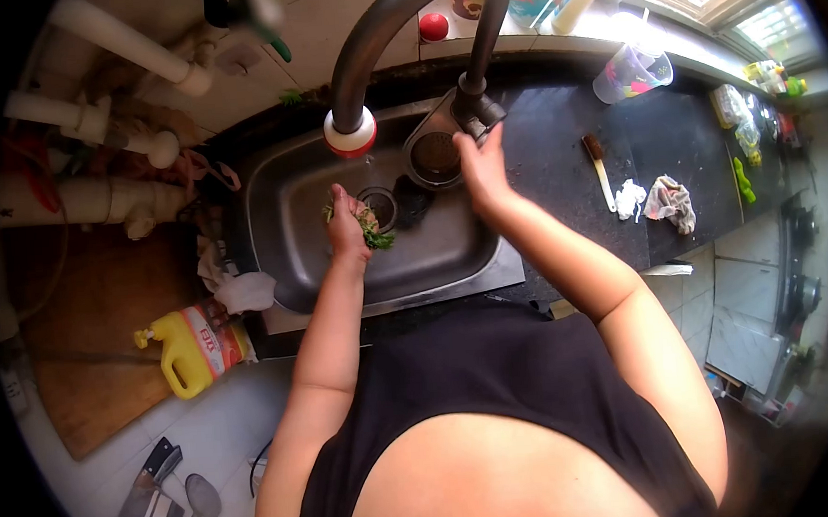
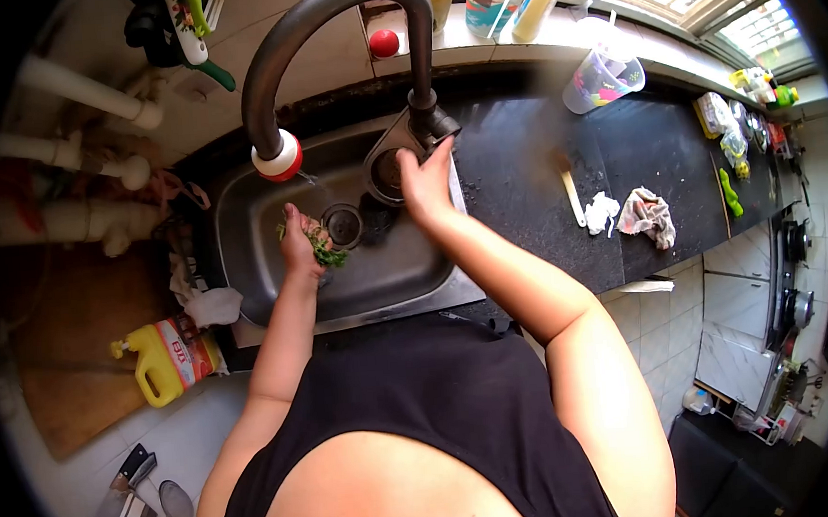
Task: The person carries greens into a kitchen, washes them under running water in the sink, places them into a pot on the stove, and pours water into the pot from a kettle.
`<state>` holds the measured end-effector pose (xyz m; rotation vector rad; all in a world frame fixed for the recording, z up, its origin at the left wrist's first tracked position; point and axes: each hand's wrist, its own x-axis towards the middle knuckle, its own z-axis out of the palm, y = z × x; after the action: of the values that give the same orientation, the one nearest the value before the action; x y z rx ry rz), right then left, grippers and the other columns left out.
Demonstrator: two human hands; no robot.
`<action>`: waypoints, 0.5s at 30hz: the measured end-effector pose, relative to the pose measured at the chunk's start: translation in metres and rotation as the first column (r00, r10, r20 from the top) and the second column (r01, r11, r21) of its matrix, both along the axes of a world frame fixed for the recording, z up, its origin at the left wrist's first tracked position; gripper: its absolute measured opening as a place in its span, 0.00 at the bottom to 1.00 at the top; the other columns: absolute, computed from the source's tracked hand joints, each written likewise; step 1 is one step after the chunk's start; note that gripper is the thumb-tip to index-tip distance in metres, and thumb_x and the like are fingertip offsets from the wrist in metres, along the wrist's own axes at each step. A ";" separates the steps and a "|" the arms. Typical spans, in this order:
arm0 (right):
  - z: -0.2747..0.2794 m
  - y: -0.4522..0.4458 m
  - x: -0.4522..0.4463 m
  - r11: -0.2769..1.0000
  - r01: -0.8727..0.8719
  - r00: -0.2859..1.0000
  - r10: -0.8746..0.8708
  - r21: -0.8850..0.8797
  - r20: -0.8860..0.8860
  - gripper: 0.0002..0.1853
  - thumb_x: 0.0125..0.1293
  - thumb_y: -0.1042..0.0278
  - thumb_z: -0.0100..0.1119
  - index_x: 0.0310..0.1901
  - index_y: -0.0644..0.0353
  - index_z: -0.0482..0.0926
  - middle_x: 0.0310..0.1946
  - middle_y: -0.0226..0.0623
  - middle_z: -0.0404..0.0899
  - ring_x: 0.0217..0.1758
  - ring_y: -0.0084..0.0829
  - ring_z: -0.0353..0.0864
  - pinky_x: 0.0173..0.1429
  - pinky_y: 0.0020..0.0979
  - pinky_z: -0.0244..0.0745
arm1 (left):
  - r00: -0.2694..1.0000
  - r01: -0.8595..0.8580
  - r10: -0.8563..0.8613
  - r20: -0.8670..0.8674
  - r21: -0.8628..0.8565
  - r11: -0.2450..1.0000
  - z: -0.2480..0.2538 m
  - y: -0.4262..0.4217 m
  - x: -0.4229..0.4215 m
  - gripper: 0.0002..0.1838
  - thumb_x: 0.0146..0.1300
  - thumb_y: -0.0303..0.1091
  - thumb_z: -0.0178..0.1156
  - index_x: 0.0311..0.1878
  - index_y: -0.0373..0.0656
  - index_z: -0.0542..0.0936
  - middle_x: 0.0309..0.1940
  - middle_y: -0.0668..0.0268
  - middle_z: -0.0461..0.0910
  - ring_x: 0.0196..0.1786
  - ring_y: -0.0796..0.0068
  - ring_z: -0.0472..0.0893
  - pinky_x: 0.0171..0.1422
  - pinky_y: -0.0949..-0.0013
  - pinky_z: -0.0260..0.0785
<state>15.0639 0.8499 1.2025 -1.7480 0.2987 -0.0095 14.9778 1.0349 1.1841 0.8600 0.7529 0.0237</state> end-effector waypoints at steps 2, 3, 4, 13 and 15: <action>0.006 0.012 -0.036 0.931 -0.147 0.941 0.236 0.335 -0.241 0.40 0.55 0.49 0.50 0.62 0.67 0.49 0.63 0.53 0.53 0.67 0.47 0.50 0.66 0.40 0.46 | 0.996 -0.023 0.020 0.085 0.027 0.999 0.012 -0.010 -0.001 0.23 0.61 0.58 0.48 0.20 0.52 0.58 0.15 0.74 0.56 0.14 0.79 0.58 0.17 0.74 0.52; 0.009 0.029 -0.058 0.869 -0.144 0.809 0.379 0.473 -0.450 0.40 0.55 0.39 0.46 0.63 0.58 0.53 0.63 0.48 0.54 0.67 0.48 0.51 0.64 0.48 0.46 | 0.989 -0.042 0.035 0.143 0.045 0.998 0.022 -0.020 -0.001 0.24 0.61 0.57 0.47 0.20 0.52 0.58 0.15 0.74 0.56 0.14 0.79 0.58 0.18 0.74 0.53; 0.011 0.045 -0.072 0.798 -0.096 0.615 0.517 0.595 -0.595 0.40 0.55 0.29 0.41 0.63 0.49 0.57 0.64 0.44 0.56 0.66 0.50 0.52 0.62 0.57 0.47 | 0.978 -0.056 0.043 0.202 0.057 0.997 0.028 -0.028 0.000 0.24 0.62 0.57 0.47 0.20 0.51 0.57 0.15 0.74 0.56 0.15 0.79 0.58 0.19 0.74 0.53; -0.107 0.129 -0.070 -0.067 0.326 0.653 0.737 0.943 -0.174 0.18 0.65 0.58 0.38 0.24 0.60 0.72 0.21 0.36 0.75 0.25 0.30 0.74 0.35 0.30 0.72 | 0.798 -0.399 -0.366 0.479 0.875 0.275 0.021 -0.044 -0.030 0.14 0.64 0.36 0.49 0.25 0.36 0.71 0.21 0.67 0.72 0.29 0.78 0.70 0.34 0.74 0.62; -0.148 0.131 -0.067 0.049 0.206 0.568 0.807 0.977 -0.160 0.13 0.55 0.59 0.54 0.33 0.61 0.73 0.29 0.36 0.75 0.34 0.28 0.74 0.40 0.29 0.72 | 0.828 -0.332 -0.342 0.444 0.881 0.338 0.011 -0.038 -0.030 0.17 0.65 0.35 0.48 0.22 0.36 0.70 0.19 0.66 0.71 0.25 0.77 0.68 0.29 0.72 0.60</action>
<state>14.9967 0.9808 1.0548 -0.1943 0.3011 1.1444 14.9478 0.9968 1.1954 1.9059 0.0436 0.7933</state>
